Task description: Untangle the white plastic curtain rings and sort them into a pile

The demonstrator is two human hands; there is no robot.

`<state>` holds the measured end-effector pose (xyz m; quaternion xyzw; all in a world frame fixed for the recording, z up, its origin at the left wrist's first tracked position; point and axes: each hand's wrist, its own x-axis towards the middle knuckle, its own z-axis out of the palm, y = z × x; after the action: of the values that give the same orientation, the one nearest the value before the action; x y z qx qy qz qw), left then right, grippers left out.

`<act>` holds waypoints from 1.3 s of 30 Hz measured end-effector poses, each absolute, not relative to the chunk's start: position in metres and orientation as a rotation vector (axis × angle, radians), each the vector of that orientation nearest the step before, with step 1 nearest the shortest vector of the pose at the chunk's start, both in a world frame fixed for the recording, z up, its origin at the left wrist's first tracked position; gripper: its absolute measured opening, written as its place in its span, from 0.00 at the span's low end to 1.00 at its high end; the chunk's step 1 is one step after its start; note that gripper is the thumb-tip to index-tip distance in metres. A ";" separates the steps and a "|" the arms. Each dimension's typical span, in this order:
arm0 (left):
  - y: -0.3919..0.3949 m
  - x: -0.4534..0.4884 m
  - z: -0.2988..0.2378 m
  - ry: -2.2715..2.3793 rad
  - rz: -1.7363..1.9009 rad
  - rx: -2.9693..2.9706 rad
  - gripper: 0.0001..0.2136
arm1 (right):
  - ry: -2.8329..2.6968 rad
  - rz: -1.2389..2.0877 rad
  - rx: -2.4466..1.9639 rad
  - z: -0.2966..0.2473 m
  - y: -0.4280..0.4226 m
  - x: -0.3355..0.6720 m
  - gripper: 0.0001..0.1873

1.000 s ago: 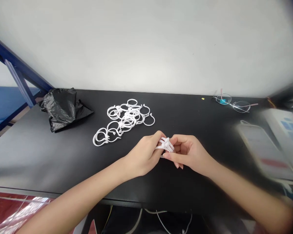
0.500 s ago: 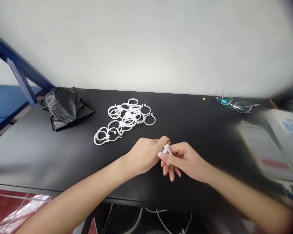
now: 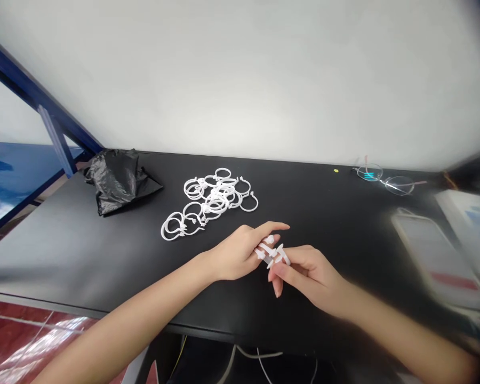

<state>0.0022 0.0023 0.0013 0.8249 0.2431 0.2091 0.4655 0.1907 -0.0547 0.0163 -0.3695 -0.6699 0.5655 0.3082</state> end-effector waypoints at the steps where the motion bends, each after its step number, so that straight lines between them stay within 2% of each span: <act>1: 0.004 0.002 0.003 0.616 0.494 2.041 0.25 | -1.723 1.563 -0.995 0.015 -0.054 0.191 0.18; 5: 0.013 -0.012 0.023 0.770 0.379 2.077 0.25 | -1.516 1.670 -1.006 0.013 -0.044 0.195 0.15; 9: 0.018 -0.052 0.049 0.869 0.379 2.001 0.24 | -1.343 1.442 -1.148 0.015 -0.019 0.200 0.17; 12: 0.025 -0.087 0.049 1.119 0.707 1.991 0.17 | -1.390 1.295 -1.194 0.020 0.006 0.191 0.17; 16: 0.044 -0.117 0.022 1.488 1.189 1.893 0.18 | -1.758 1.041 -1.126 0.022 0.039 0.154 0.17; 18: 0.052 -0.123 0.006 1.542 1.126 1.997 0.20 | -1.919 0.878 -1.064 0.020 0.051 0.133 0.16; 20: 0.055 -0.125 -0.007 1.542 0.994 2.132 0.24 | -1.974 0.867 -1.013 0.016 0.058 0.119 0.09; 23: 0.056 -0.123 -0.019 1.519 0.814 2.219 0.33 | -1.944 0.790 -1.017 0.007 0.061 0.117 0.13; 27: 0.064 -0.117 -0.025 1.468 0.635 2.301 0.42 | -1.894 0.502 -1.172 -0.004 0.068 0.128 0.25; 29: 0.070 -0.113 -0.026 1.441 0.587 2.317 0.42 | -1.988 0.452 -1.300 -0.010 0.075 0.129 0.36; 31: 0.075 -0.109 -0.026 1.425 0.557 2.324 0.40 | -2.115 0.499 -1.400 -0.016 0.083 0.126 0.41; 33: 0.079 -0.104 -0.025 1.401 0.540 2.342 0.39 | -2.233 0.533 -1.402 -0.020 0.088 0.121 0.40; 39: 0.090 -0.088 -0.022 1.201 0.633 2.362 0.43 | -2.325 0.496 -1.293 -0.023 0.082 0.125 0.30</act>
<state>-0.0878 0.0896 -0.0225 0.8482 0.4313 0.2273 0.2072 0.1254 0.0820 -0.0229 -0.4666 -0.8388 0.1790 0.2158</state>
